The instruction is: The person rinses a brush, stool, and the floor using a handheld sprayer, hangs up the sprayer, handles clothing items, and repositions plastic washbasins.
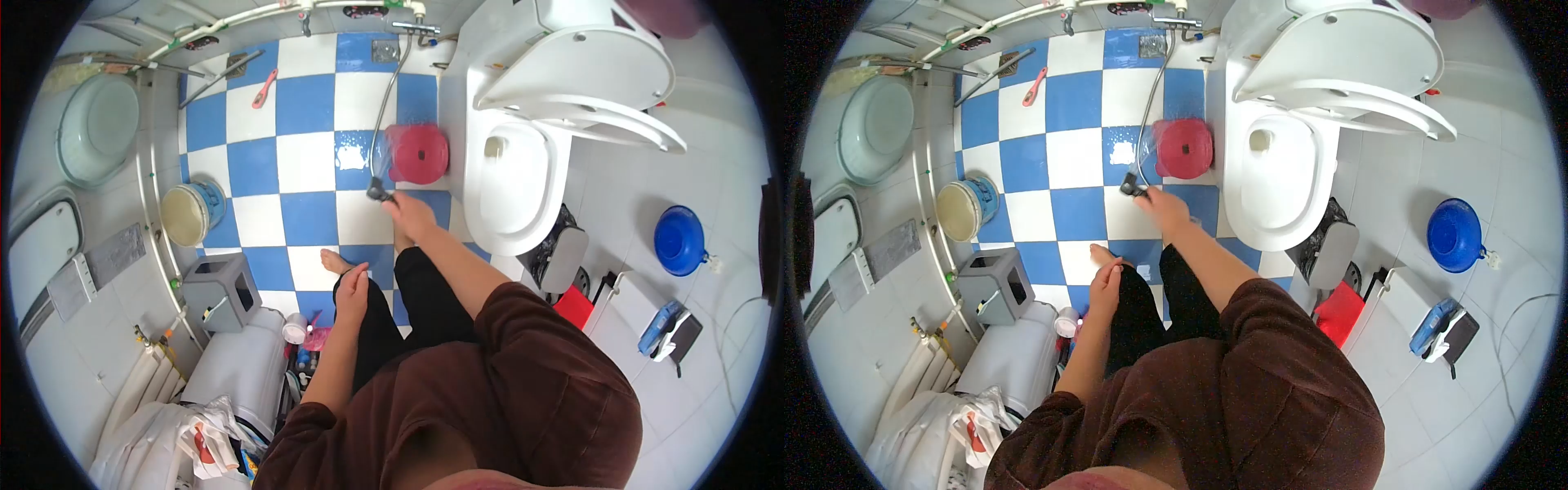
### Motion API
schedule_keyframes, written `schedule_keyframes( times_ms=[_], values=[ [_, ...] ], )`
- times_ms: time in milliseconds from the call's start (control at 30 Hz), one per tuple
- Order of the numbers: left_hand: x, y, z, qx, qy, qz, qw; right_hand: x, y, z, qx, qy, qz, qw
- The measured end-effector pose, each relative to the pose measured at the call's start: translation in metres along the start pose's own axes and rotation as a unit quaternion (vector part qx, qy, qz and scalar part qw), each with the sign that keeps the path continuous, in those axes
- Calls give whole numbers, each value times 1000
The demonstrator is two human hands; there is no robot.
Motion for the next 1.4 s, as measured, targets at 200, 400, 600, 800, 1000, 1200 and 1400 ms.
schedule_keyframes(
  times_ms=[200,400,600,800,1000,1200,1400],
  values=[
    [20,-11,45,-109,14,-4,994,-41,25,-63,63,49,-42,996],
    [42,-17,122,-144,-64,4,988,-59,70,-53,206,5,46,977],
    [114,-16,250,76,-288,77,952,-54,113,-31,336,-16,90,938],
    [154,-18,353,24,-307,43,951,-30,128,-5,360,-2,178,916],
    [107,-15,267,65,-240,14,968,-43,165,-21,453,-120,101,877],
    [27,34,159,91,-112,14,989,-41,176,-41,452,-50,48,889],
    [-16,87,113,104,-34,32,993,-46,190,-64,506,-95,50,856]
  ],
)
Point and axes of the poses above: each hand's wrist, its own x-axis towards the middle knuckle, its own y-axis out of the back of the hand, z = x × y, the point moved 2 cm from there along x, towards the middle knuckle, and after that the axes turned 4 degrees about -y, right-handed, at the moved point
